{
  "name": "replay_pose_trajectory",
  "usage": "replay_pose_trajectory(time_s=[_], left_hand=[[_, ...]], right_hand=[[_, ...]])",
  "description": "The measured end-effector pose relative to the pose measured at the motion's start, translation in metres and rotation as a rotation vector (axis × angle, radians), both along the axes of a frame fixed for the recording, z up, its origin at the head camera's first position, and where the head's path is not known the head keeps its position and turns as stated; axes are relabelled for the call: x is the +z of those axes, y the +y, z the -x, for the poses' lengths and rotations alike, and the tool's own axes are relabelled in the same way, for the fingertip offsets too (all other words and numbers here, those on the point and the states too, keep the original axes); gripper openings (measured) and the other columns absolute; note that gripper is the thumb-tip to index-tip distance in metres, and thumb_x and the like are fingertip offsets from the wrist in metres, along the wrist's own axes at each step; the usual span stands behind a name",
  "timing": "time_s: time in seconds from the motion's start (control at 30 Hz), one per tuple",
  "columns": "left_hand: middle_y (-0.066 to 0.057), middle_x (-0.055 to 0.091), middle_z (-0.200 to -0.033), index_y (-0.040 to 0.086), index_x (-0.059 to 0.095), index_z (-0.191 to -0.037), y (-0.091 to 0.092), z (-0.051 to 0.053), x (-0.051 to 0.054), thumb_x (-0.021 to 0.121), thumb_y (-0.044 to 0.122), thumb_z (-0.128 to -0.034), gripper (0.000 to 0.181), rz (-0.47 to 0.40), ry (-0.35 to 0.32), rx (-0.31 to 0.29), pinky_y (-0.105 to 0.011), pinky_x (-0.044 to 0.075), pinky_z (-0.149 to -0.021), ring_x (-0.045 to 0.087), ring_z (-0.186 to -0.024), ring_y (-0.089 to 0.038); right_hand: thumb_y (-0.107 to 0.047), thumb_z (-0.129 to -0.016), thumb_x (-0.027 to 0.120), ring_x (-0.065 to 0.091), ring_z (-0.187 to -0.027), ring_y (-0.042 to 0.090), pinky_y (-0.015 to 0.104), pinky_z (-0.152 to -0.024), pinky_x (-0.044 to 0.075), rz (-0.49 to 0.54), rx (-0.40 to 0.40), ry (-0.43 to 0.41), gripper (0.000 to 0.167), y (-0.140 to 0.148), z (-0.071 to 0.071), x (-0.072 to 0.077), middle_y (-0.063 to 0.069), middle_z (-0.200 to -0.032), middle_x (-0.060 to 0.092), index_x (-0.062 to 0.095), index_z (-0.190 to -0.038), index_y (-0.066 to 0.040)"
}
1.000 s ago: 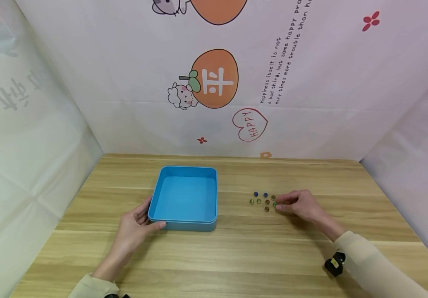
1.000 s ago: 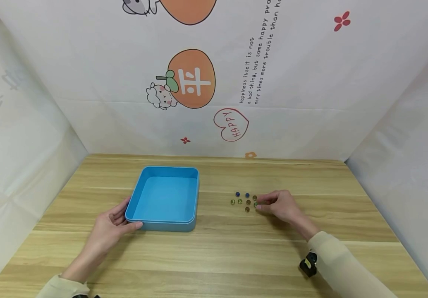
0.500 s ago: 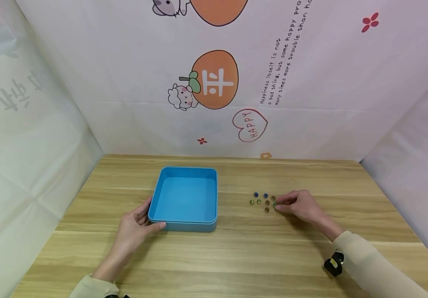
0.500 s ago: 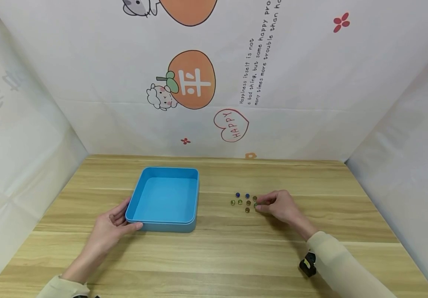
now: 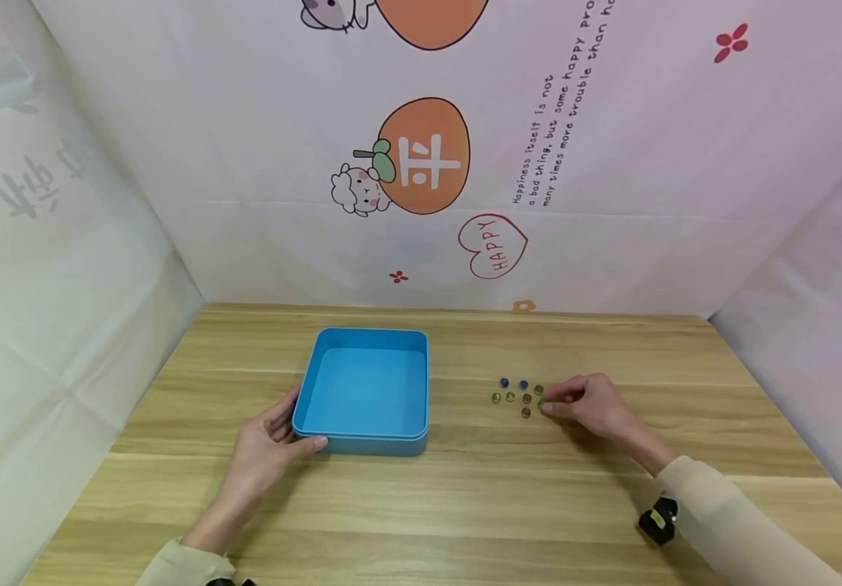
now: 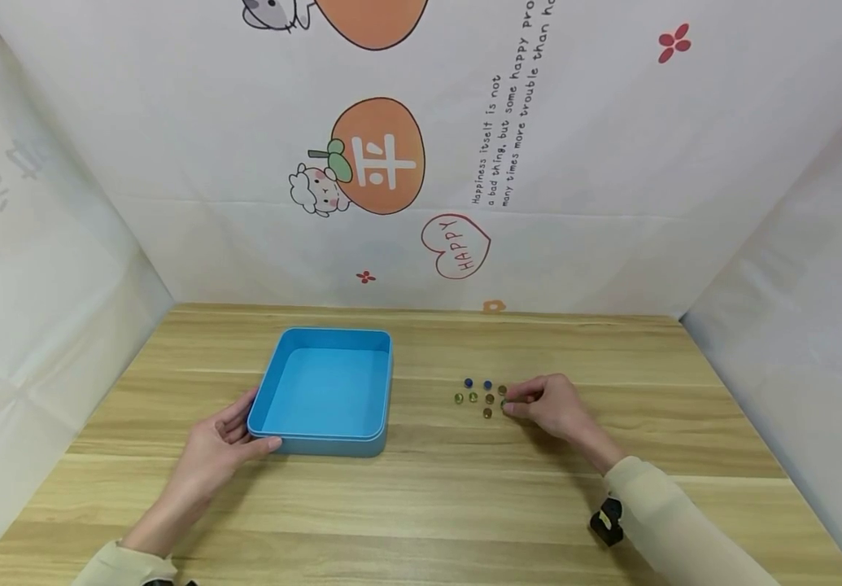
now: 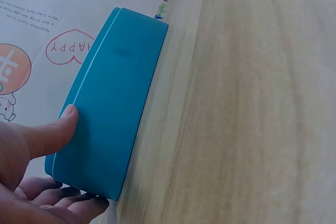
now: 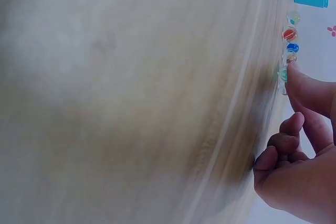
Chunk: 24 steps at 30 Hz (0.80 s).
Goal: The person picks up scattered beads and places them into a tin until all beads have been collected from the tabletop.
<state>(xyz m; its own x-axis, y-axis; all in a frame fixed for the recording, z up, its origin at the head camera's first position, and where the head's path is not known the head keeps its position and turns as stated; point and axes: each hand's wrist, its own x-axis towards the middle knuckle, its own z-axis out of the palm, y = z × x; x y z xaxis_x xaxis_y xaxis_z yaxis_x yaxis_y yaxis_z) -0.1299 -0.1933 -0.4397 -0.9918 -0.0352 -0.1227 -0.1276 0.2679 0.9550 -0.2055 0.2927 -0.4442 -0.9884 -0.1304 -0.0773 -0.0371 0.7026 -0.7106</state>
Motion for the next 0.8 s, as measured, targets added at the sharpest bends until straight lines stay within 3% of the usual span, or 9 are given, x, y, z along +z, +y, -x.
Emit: replay_pose_trajectory(time_s=[0.33, 0.8], left_hand=[[-0.022, 0.032, -0.166, 0.003, 0.034, -0.164, 0.000, 0.000, -0.001, 0.088, 0.009, -0.0881, 0.093, -0.004, 0.005, 0.005, -0.041, 0.044, -0.112, 0.036, -0.150, -0.037], [-0.022, 0.030, -0.167, 0.003, 0.033, -0.164, 0.000, 0.000, 0.001, 0.087, 0.008, -0.0888, 0.093, -0.025, -0.008, 0.004, -0.041, 0.042, -0.113, 0.035, -0.151, -0.037]], right_hand=[[-0.026, -0.093, 0.084, 0.061, -0.093, 0.022, 0.026, -0.067, 0.052, 0.104, -0.019, -0.050, 0.034, -0.007, -0.006, 0.015, 0.013, -0.114, 0.074, 0.079, -0.118, -0.002], [-0.027, -0.095, 0.082, 0.049, -0.089, 0.022, 0.027, -0.067, 0.046, 0.201, -0.026, -0.065, 0.033, -0.029, -0.001, 0.035, 0.008, -0.099, 0.059, 0.080, -0.118, -0.004]])
